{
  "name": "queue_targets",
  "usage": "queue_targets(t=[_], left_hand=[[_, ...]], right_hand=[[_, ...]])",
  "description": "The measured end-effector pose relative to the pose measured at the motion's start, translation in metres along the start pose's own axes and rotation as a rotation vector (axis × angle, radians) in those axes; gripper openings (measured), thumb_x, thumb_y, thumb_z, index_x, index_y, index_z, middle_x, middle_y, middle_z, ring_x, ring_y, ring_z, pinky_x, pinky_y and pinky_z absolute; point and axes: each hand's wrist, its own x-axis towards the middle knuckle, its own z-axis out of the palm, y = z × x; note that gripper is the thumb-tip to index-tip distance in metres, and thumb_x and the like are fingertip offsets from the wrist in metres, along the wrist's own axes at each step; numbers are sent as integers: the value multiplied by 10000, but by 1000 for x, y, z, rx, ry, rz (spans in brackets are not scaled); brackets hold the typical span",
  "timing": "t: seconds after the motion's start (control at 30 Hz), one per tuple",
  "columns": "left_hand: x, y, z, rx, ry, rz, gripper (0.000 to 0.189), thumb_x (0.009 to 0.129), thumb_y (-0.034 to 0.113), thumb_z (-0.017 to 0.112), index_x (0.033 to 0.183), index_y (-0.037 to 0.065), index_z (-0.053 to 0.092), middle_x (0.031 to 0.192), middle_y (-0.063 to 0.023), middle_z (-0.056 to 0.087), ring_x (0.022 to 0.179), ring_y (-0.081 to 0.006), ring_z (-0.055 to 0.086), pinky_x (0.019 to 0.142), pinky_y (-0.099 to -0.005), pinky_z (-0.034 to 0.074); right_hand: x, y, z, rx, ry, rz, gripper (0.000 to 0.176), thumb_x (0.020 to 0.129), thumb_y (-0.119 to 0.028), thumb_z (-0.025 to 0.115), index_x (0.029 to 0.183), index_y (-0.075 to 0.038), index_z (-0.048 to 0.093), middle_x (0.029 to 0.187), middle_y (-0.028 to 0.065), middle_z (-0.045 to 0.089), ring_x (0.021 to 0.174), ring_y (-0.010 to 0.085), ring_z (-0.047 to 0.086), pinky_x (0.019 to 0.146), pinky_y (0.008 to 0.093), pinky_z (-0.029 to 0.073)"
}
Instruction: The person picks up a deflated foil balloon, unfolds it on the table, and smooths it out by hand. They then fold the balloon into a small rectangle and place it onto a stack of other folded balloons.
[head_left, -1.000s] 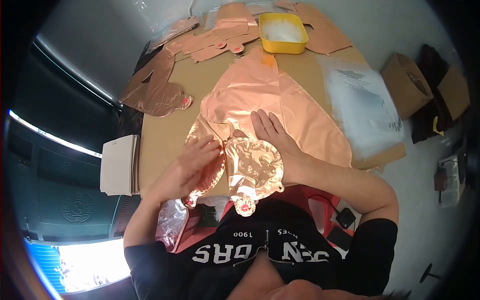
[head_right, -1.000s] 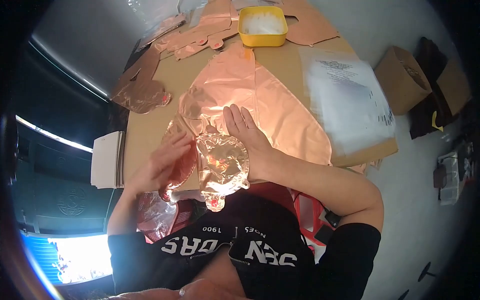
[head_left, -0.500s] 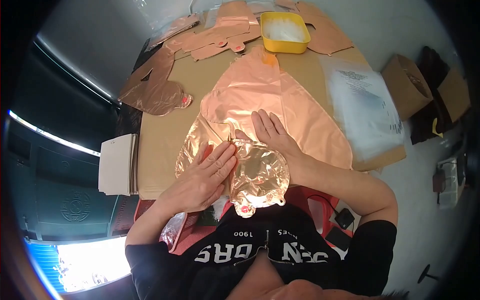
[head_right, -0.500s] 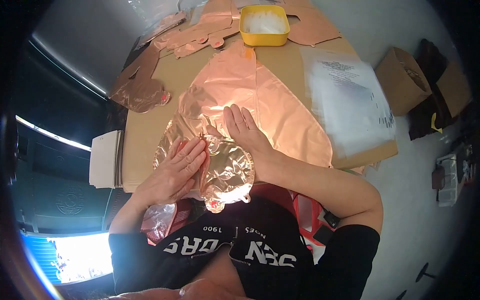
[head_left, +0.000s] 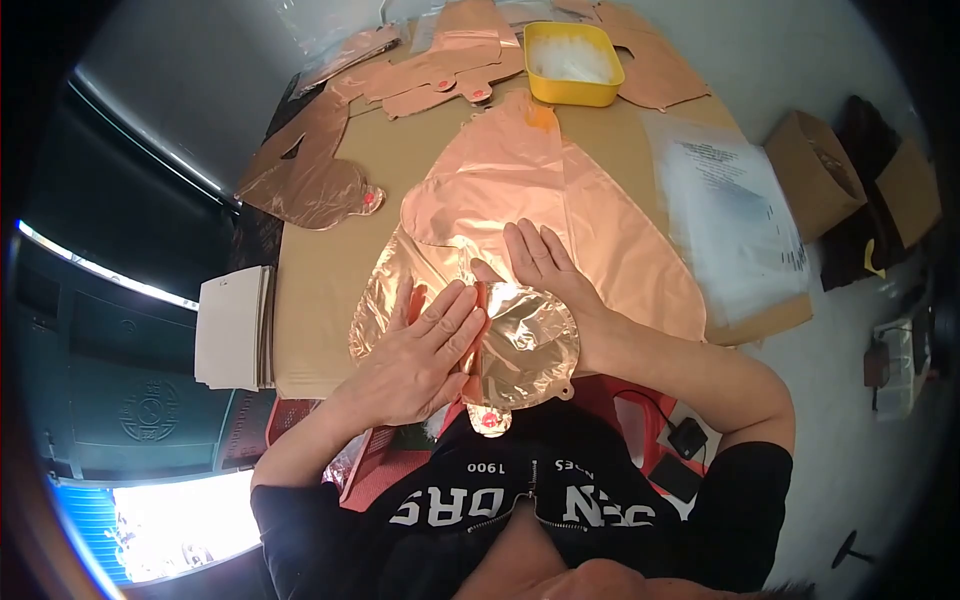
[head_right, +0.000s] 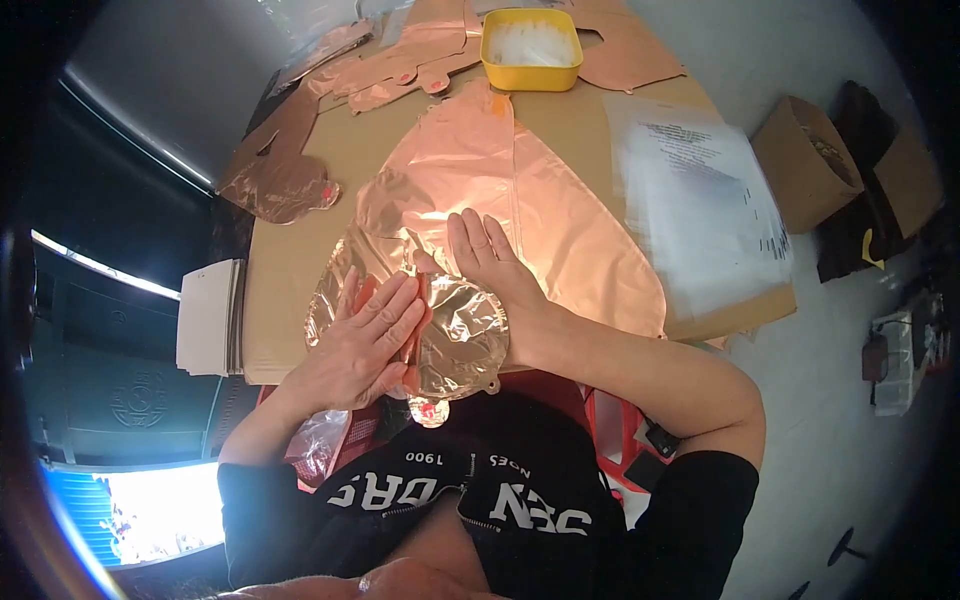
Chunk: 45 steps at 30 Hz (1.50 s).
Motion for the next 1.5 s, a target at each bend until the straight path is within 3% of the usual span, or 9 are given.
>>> queue_targets(t=[0.1,0.3,0.33,0.43,0.53,0.73,1.07,1.37,1.5], left_hand=[[-1,0,4,4,11,-6,667,938,357,494,1472,-16,351,1547,-226,305,1468,-354,250,1163,-650,45],[0,0,6,23,21,-11,660,938,376,492,1468,3,366,1543,-214,315,1467,-355,250,1162,-653,48],[-1,0,7,21,21,-11,657,938,377,494,1463,2,371,1542,-213,317,1466,-357,250,1162,-653,49],[-1,1,5,7,21,-16,650,937,377,503,1453,-1,386,1540,-213,321,1465,-361,250,1162,-654,55],[-1,0,6,14,29,-8,654,940,388,510,1449,-4,390,1535,-218,325,1462,-365,255,1160,-656,66],[-1,1,8,24,32,-7,675,947,431,511,1446,-8,390,1528,-222,334,1459,-362,258,1156,-662,79],[-3,-2,12,3,77,16,673,932,431,534,1433,-2,416,1526,-221,338,1457,-354,265,1155,-666,90],[-12,-17,10,-298,217,27,572,949,359,539,1378,-16,478,1480,-235,401,1419,-363,333,1167,-606,163],[-20,-29,3,-336,458,-417,355,915,236,580,1164,-18,585,1200,-214,587,1167,-380,530,1014,-523,367]], right_hand=[[-2,2,2,45,-15,-15,1023,784,-651,503,1539,-36,192,1484,390,175,1409,548,153,1178,564,105],[-9,21,-21,508,-36,80,1037,690,-334,774,1517,-17,235,1493,314,252,1416,473,219,1172,523,182],[2,24,-38,296,-157,-11,988,651,-201,811,1481,-5,313,1493,259,300,1394,430,289,1166,502,218],[-3,60,-54,196,8,-82,455,932,-189,570,1322,35,507,1340,249,492,1326,392,409,1110,473,340],[-15,71,-71,466,89,241,397,975,-168,494,1313,41,513,1325,268,514,1316,393,427,1111,442,348],[-9,49,-71,399,67,154,506,972,-262,530,1326,93,464,1394,308,433,1328,429,399,1122,456,329],[0,2,-28,79,-167,5,970,887,-674,477,1442,101,295,1504,345,251,1445,464,175,1188,538,108],[0,1,-29,65,-173,-5,972,893,-688,459,1447,94,298,1499,354,250,1441,467,183,1188,538,108],[1,0,-31,54,-197,-10,957,914,-682,421,1457,94,292,1503,357,239,1436,483,177,1187,537,115]])
